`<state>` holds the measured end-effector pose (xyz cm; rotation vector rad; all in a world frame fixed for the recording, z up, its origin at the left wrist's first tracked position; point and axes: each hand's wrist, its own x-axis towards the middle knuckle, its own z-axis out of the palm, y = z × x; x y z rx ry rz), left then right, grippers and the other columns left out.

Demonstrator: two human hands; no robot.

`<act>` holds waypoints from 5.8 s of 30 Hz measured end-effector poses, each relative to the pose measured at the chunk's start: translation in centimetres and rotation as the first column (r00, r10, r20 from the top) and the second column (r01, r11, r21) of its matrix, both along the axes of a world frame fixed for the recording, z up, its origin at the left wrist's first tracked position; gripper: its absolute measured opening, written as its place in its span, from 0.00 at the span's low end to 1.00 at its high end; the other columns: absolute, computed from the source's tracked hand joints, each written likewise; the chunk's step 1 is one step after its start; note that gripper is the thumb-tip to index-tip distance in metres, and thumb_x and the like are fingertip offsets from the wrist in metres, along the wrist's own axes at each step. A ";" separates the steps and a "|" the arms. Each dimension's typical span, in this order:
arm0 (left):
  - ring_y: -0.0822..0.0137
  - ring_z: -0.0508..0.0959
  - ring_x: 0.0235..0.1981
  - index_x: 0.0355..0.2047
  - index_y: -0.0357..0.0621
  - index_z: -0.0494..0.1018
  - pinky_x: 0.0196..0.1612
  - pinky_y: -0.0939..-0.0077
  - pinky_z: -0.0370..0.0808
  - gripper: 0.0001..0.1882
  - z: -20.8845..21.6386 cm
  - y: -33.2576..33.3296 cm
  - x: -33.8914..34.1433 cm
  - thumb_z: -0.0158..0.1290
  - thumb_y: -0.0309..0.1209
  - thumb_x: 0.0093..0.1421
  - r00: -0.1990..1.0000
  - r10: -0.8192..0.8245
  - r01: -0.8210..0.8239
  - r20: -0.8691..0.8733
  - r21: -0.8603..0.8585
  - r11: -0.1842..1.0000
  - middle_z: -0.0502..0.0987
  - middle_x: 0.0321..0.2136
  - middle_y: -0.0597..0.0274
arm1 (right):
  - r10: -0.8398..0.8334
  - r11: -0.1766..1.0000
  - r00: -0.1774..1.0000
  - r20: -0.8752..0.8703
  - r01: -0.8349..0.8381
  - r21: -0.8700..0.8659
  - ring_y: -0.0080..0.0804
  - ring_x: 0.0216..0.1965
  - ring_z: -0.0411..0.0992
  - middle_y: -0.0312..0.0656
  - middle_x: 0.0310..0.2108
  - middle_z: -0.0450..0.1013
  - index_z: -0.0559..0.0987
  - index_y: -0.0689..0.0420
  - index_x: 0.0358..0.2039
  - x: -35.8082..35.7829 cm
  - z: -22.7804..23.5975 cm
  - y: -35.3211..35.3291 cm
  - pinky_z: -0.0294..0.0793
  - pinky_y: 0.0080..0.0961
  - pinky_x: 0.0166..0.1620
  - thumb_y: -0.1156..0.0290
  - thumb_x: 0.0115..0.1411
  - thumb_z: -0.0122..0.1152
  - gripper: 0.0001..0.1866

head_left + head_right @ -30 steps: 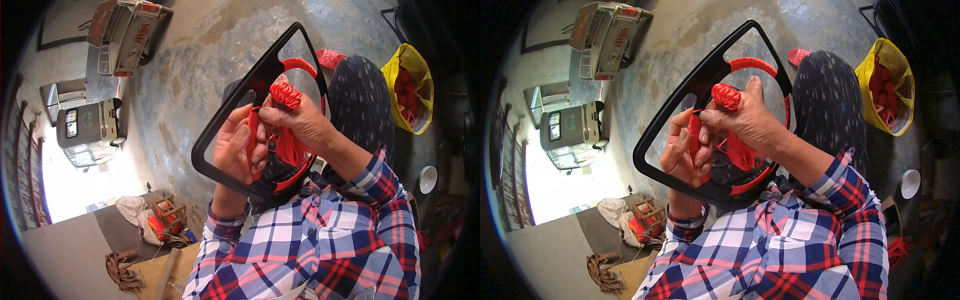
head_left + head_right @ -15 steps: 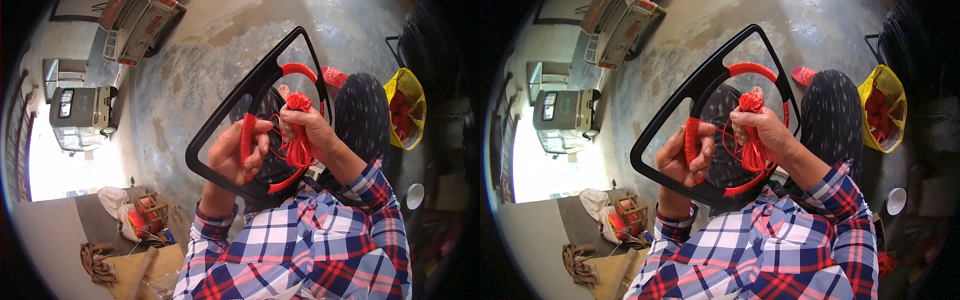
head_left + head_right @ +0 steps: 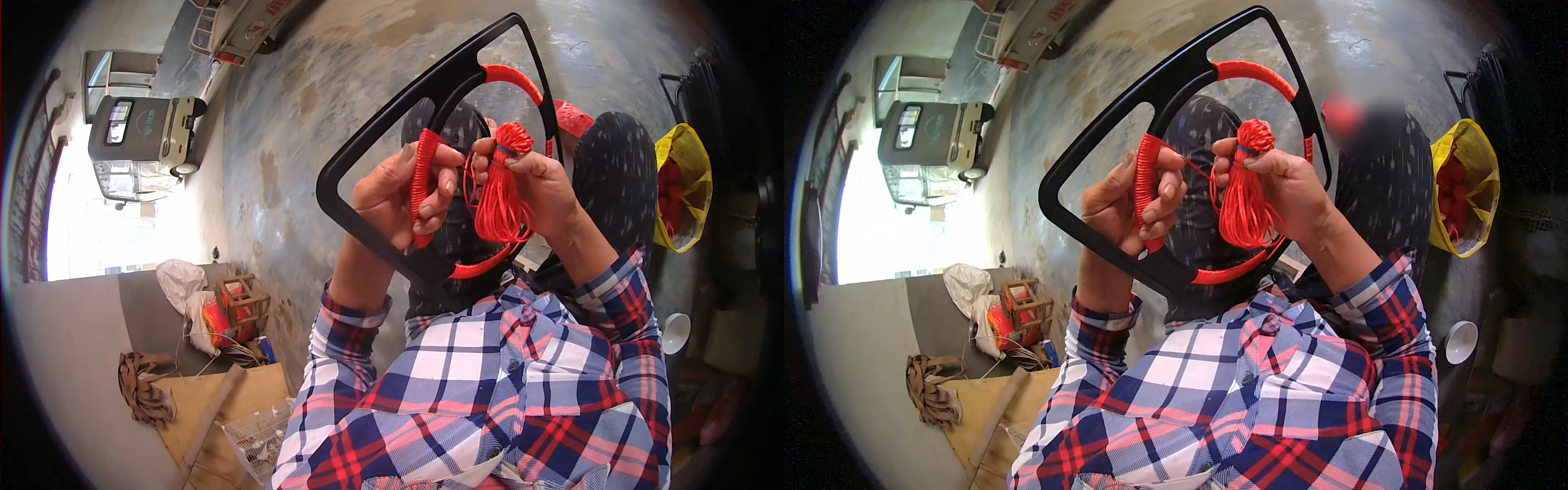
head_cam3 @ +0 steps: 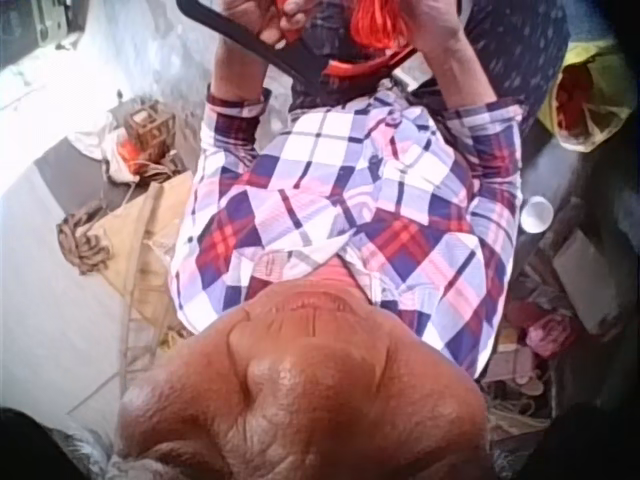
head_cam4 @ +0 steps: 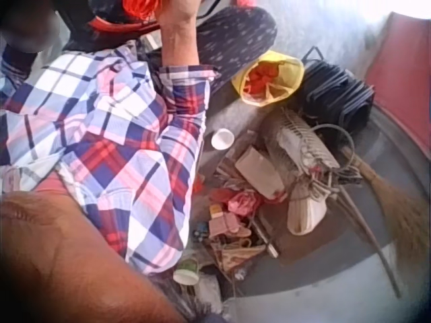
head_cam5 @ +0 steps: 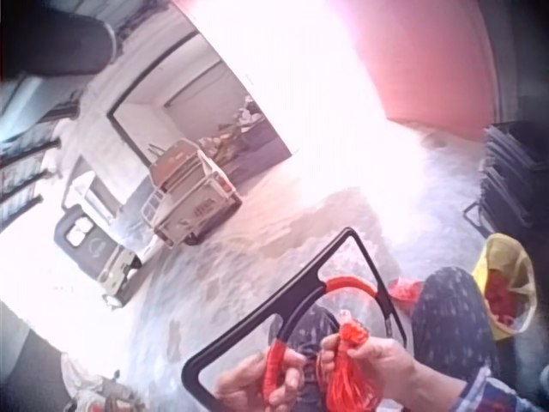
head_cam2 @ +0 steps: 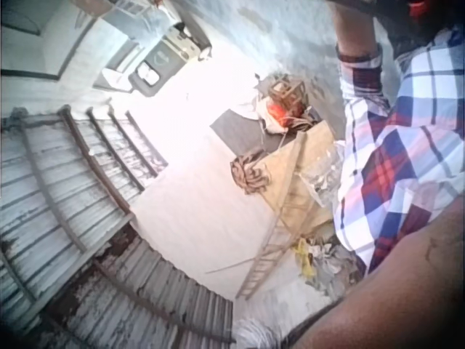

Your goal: Wrapping a black plastic frame with red nylon string.

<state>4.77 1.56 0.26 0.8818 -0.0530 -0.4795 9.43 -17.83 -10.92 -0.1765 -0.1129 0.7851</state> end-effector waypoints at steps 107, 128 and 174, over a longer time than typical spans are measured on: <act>0.70 0.72 0.24 0.58 0.39 0.63 0.19 0.80 0.64 0.28 2.1 -3.6 -2.8 0.50 0.34 0.58 0.967 0.252 -0.256 -0.044 -0.103 0.961 0.74 0.38 0.56 | -0.073 0.841 0.793 0.605 0.375 -0.390 0.30 0.49 0.71 0.43 0.47 0.73 0.69 0.64 0.54 2.1 5.3 -0.4 0.68 0.27 0.55 0.65 0.51 0.68 0.31; 0.73 0.63 0.22 0.61 0.47 0.63 0.16 0.86 0.60 0.24 -2.3 2.3 -3.2 0.48 0.28 0.64 0.906 0.418 -0.392 0.068 -0.238 0.888 0.67 0.32 0.58 | -0.588 0.788 0.720 0.370 0.613 0.060 0.41 0.50 0.72 0.49 0.48 0.73 0.72 0.61 0.49 5.0 9.2 -8.3 0.69 0.43 0.55 0.61 0.66 0.48 0.18; 0.73 0.70 0.23 0.54 0.44 0.66 0.18 0.84 0.61 0.24 0.5 -0.9 -3.7 0.54 0.37 0.59 0.914 0.406 -0.395 0.012 -0.199 0.897 0.74 0.33 0.63 | 0.065 0.772 0.591 0.804 0.481 -0.416 0.23 0.51 0.68 0.38 0.49 0.70 0.69 0.58 0.56 -0.8 8.7 1.0 0.67 0.24 0.50 0.71 0.46 0.75 0.37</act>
